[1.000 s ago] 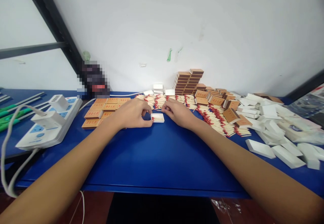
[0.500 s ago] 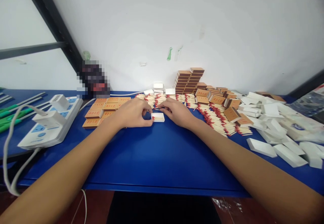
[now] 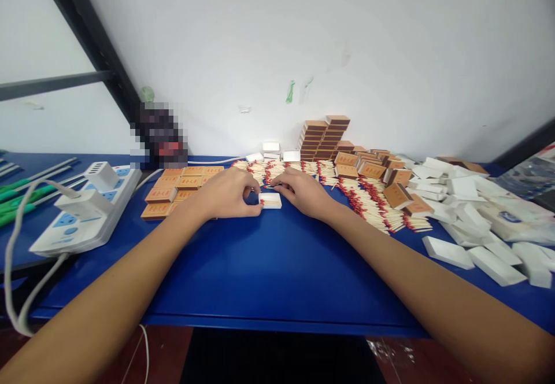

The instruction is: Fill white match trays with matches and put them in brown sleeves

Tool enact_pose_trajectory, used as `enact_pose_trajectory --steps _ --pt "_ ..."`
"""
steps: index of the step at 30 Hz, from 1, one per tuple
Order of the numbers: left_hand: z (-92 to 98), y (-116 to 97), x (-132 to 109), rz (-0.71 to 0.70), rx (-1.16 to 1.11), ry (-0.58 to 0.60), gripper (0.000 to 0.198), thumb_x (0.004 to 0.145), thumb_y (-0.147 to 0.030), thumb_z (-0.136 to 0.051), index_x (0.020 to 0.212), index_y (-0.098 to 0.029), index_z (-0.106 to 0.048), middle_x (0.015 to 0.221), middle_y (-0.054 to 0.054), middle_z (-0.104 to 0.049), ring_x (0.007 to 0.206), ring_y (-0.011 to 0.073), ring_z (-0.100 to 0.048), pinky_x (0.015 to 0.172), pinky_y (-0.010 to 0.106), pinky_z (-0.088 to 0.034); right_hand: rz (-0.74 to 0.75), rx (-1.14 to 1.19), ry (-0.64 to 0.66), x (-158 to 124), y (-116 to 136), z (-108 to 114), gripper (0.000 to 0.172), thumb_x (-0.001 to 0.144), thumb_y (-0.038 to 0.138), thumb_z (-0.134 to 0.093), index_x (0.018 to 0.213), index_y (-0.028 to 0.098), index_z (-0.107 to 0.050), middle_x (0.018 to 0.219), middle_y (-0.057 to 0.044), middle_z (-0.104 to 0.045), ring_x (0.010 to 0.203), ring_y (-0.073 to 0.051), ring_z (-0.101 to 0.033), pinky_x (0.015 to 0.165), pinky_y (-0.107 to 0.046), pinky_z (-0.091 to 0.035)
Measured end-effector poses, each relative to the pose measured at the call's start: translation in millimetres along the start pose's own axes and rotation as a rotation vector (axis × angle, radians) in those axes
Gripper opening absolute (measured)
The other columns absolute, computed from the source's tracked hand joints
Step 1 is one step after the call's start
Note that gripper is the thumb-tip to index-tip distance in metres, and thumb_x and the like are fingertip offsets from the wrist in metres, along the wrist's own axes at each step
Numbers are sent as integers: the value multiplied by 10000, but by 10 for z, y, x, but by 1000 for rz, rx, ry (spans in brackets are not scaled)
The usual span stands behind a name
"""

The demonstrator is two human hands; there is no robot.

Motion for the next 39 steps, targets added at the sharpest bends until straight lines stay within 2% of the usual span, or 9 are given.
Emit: enact_pose_trajectory --steps 4,8,14,20,26,34,39 --pt "-5 -1 2 6 1 0 233 777 -347 -719 903 -180 -823 736 24 -715 658 170 -608 657 311 -417 -26 19 -6 13 -33 2 109 1016 182 -610 1026 189 -718 989 -63 -646 850 -189 -599 752 -302 -420" --pt "-12 -8 2 9 11 4 233 775 -343 -714 898 -180 -824 729 20 -708 643 164 -594 645 311 -405 -76 10 -6 28 -76 9 58 998 194 -653 949 186 -684 986 -59 -636 863 -188 -597 769 -306 -426" --pt "-28 12 2 24 -2 23 238 780 -350 -709 901 -182 -825 726 12 -702 641 155 -592 633 300 -394 -135 -102 79 0 -66 -7 96 1046 221 -582 992 195 -658 1085 -86 -641 959 -222 -618 801 -325 -435" --pt "-33 16 8 24 11 23 244 785 -369 -717 903 -186 -826 717 10 -696 632 152 -583 635 297 -390 -76 -113 16 -48 -41 189 75 1044 223 -573 1015 198 -637 1081 -88 -627 950 -227 -601 830 -335 -448" --pt "-27 11 0 34 26 35 240 783 -371 -718 897 -186 -820 730 13 -698 646 158 -584 644 304 -391 -58 -46 109 -68 -80 85 56 1026 217 -608 1053 209 -656 1075 -67 -598 936 -205 -591 832 -314 -441" --pt "-32 -35 -8 31 19 52 237 766 -352 -723 901 -186 -826 748 21 -713 647 162 -593 629 304 -384 -113 -116 131 -57 -43 22 103 1060 223 -552 1005 189 -633 1061 -84 -626 930 -214 -603 791 -317 -432" --pt "-40 -26 1 16 17 41 236 780 -353 -729 904 -176 -824 737 21 -712 648 160 -594 633 303 -391 -111 -185 134 -93 -18 122 121 1076 206 -505 1034 188 -617 1134 -104 -626 976 -225 -619 807 -327 -443"
Point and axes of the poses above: each hand's wrist, its own x-axis towards the middle knuckle, its own z-axis out of the back of the hand, y = z × x, the point moved 10 cm from there along x, towards the middle knuckle
